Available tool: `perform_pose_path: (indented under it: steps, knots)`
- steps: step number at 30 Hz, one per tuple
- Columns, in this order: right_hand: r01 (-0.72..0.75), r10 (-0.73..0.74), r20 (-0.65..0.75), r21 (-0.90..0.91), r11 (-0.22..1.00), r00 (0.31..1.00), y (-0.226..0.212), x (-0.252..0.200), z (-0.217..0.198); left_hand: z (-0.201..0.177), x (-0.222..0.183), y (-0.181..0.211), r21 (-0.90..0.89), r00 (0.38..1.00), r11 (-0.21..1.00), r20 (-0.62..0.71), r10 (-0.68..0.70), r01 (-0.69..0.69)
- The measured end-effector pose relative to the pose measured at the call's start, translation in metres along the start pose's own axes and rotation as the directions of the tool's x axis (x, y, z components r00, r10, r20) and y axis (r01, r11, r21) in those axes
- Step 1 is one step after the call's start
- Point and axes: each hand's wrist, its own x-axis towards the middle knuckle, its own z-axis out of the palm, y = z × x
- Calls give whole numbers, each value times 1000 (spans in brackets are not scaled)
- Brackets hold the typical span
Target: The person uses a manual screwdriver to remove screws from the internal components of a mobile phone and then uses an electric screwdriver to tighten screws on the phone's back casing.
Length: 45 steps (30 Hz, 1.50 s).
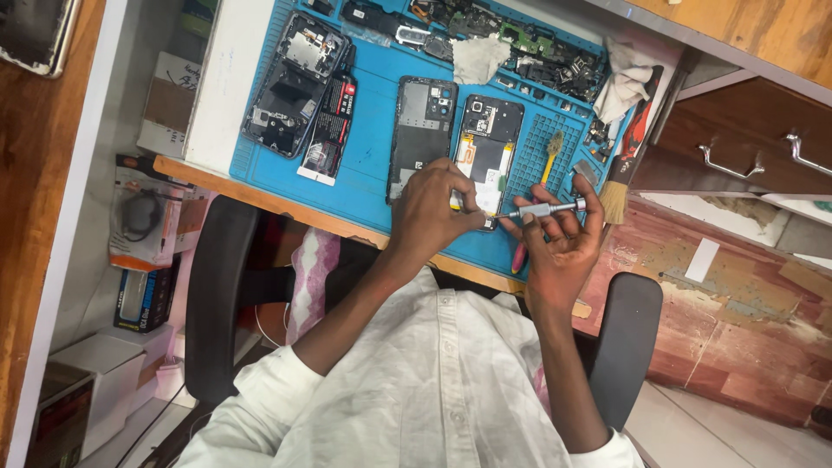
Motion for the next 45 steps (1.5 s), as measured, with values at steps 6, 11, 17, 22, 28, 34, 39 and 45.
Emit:
perform_pose_path:
  steps: [6, 11, 17, 22, 28, 34, 39, 45]
  knots:
    - [9, -9, -24, 23, 1000, 1000, -3, -1, 0, -3, 4, 1, 36, 993, 995, 69, -92, 90]
    - [-10, 11, -35, 38, 999, 999, -3, 0, -1, -4, 2, 6, 74, 996, 996, 80, -49, 43]
    - [-15, 18, -42, 51, 999, 999, -2, 0, -1, 0, -7, 10, 51, 999, 999, 40, -2, 0]
    - [-13, 14, -26, 50, 999, 1000, 0, -4, -5, 7, -13, 4, 84, 991, 988, -33, 129, -126]
    - [-11, 12, -29, 47, 999, 999, 2, 0, -4, -10, 0, -13, -196, 995, 980, 97, -12, 31]
    - [-19, 19, -6, -4, 1000, 1000, -2, 0, 3, -19, -5, -15, -552, 983, 817, 33, -178, 166]
    - [-53, 53, -12, 27, 998, 999, -9, 3, 8, -23, -13, -14, -337, 994, 938, -47, -104, 82]
    - [-118, 116, 27, 114, 986, 993, -14, 3, 17, -19, -16, -16, -133, 986, 979, 40, 162, -156]
